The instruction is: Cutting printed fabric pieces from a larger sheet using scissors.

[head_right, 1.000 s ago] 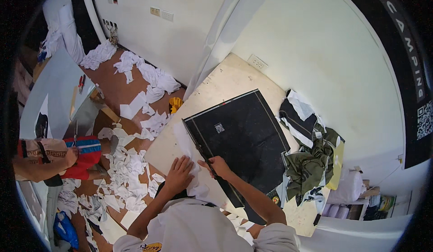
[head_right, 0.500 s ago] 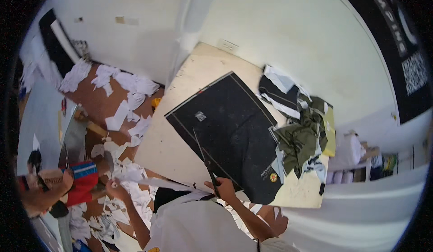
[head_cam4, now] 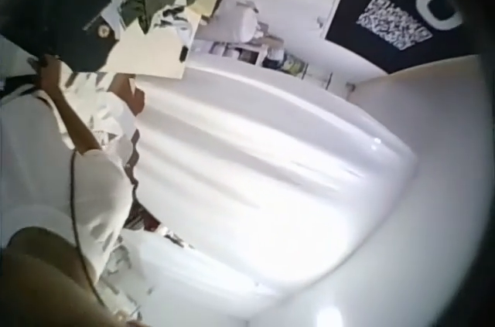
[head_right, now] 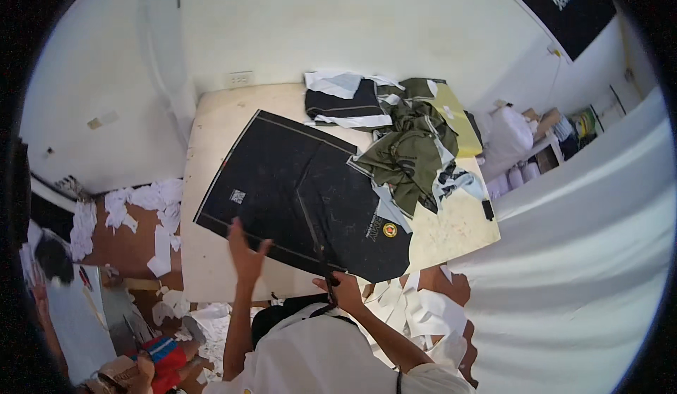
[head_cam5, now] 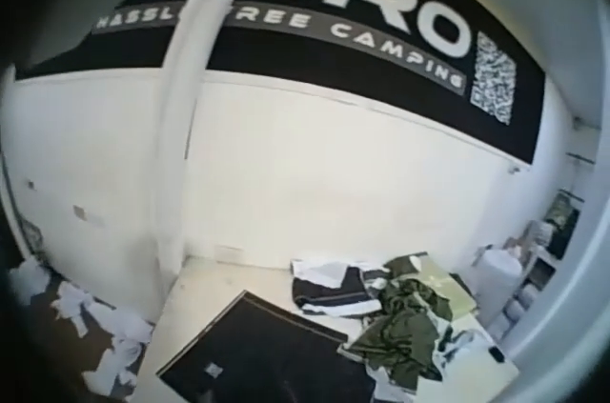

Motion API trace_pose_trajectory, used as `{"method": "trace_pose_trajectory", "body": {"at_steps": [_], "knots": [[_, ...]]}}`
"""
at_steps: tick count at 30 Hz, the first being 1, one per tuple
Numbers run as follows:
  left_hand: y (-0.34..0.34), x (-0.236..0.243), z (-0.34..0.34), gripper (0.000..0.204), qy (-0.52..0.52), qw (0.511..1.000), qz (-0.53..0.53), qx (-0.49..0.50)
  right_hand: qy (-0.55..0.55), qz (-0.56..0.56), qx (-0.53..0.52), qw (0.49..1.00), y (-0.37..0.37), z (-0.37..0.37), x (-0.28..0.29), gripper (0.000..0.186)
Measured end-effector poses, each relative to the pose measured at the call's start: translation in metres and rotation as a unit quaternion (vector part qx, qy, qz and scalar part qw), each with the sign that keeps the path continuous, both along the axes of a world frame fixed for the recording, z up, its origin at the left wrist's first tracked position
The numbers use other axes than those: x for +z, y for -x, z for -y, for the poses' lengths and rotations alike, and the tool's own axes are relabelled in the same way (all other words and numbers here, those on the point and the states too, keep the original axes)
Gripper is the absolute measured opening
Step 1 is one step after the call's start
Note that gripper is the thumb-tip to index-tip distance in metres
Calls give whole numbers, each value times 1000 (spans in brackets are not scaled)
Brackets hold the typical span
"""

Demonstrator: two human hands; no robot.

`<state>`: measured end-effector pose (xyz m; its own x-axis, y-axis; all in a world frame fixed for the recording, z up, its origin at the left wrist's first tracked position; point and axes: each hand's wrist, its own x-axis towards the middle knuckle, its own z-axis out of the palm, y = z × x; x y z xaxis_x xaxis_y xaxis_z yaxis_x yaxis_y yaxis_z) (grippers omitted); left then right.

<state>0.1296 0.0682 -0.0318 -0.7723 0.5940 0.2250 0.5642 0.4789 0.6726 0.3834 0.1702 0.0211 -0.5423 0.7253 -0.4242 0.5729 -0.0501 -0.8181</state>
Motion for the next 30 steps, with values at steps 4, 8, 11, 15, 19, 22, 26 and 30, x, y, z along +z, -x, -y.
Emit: {"method": "trace_pose_trajectory", "body": {"at_steps": [4, 8, 11, 15, 19, 22, 26, 30], "knots": [[-53, 14, -52, 100, 81, 920, -59, -378, -22, -12, -54, 998, -34, -16, -12, 53], [-15, 19, 3, 99, 157, 927, 19, -340, -115, 44, -93, 988, -89, -44, -15, 52], [22, 3, 8, 100, 16, 999, 37, -20, -142, 22, -146, 979, -127, -57, -13, 48], [-22, -30, -81, 69, 222, 958, -148, 105, 66, -82, -302, 948, -150, -81, -19, 31], [-111, -2, -232, 51, -66, 989, 56, -120, 120, -163, -346, 916, -167, -111, -23, 32], [-172, 65, -333, 53, -223, 931, 164, -237, 57, -141, -347, 925, -178, -130, -29, 33], [-185, 117, -407, 54, -253, 879, 194, -355, -87, 49, -299, 949, -187, -158, -44, 34], [-124, 74, -440, 50, -67, 891, 14, -449, -117, 134, -217, 960, -211, -175, -52, 45]]}}
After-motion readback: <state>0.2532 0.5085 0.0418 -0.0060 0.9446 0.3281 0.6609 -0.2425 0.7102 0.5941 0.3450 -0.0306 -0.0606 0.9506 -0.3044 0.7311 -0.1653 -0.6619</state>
